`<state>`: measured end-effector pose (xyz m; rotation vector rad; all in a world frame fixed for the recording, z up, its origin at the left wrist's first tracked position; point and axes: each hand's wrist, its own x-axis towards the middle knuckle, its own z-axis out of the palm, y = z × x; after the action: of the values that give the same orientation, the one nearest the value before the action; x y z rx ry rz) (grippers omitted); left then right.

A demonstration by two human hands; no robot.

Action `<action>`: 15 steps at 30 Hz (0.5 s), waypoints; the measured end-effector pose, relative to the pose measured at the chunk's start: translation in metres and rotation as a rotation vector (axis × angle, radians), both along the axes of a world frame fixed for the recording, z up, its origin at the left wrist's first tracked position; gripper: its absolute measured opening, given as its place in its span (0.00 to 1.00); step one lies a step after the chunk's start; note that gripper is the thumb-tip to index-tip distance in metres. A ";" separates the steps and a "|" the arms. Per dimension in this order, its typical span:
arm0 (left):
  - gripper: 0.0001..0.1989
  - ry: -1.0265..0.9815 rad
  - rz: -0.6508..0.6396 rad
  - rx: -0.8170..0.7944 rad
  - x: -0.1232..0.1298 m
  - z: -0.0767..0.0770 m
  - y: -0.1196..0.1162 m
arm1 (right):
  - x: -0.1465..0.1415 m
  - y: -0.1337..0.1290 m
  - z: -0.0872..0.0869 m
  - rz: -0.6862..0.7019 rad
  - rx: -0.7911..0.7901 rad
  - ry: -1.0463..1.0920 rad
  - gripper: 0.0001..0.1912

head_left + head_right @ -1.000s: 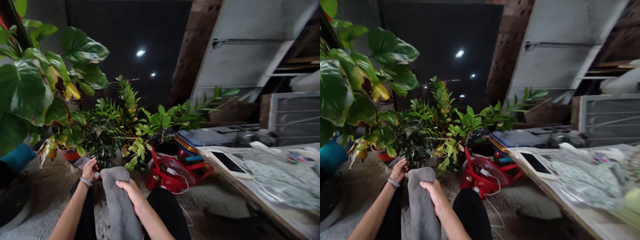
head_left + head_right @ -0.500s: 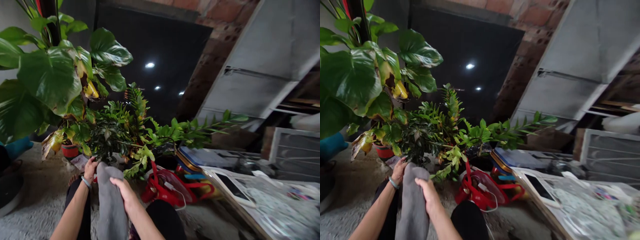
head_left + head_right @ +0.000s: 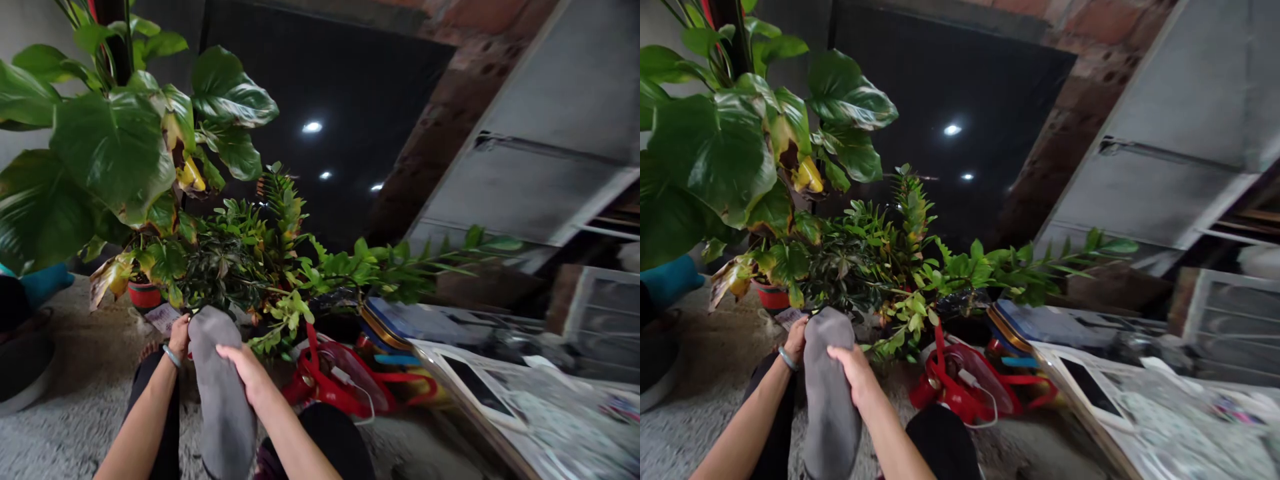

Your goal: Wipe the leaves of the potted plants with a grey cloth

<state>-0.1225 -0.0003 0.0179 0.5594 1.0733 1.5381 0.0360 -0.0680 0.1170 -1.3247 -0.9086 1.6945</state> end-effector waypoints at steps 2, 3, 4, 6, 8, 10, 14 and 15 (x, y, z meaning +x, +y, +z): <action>0.11 -0.012 -0.018 0.015 -0.001 -0.006 0.004 | 0.019 -0.019 0.003 -0.016 -0.040 0.005 0.16; 0.12 -0.019 -0.033 0.004 -0.001 -0.007 0.006 | 0.028 -0.024 0.014 -0.038 -0.025 0.025 0.18; 0.14 -0.022 -0.049 -0.015 0.000 -0.009 0.007 | 0.035 -0.024 0.029 -0.069 0.021 0.049 0.20; 0.16 -0.019 -0.072 -0.056 0.002 -0.010 0.008 | 0.042 -0.008 0.063 -0.163 0.185 0.095 0.22; 0.17 -0.018 -0.067 -0.073 0.005 -0.011 0.008 | 0.041 0.020 0.087 -0.305 0.368 0.128 0.21; 0.16 -0.020 -0.050 -0.070 0.007 -0.011 0.008 | 0.033 0.047 0.087 -0.419 0.369 0.158 0.16; 0.15 -0.015 -0.026 -0.075 0.007 -0.010 0.007 | 0.018 0.040 0.027 -0.298 -0.061 0.157 0.10; 0.15 -0.013 -0.028 -0.076 0.006 -0.009 0.007 | 0.017 0.026 0.011 -0.239 -0.123 0.146 0.10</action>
<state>-0.1164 0.0063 0.0092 0.5095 1.1049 1.4681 0.0528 -0.0421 0.1278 -1.3133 -0.5472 1.6552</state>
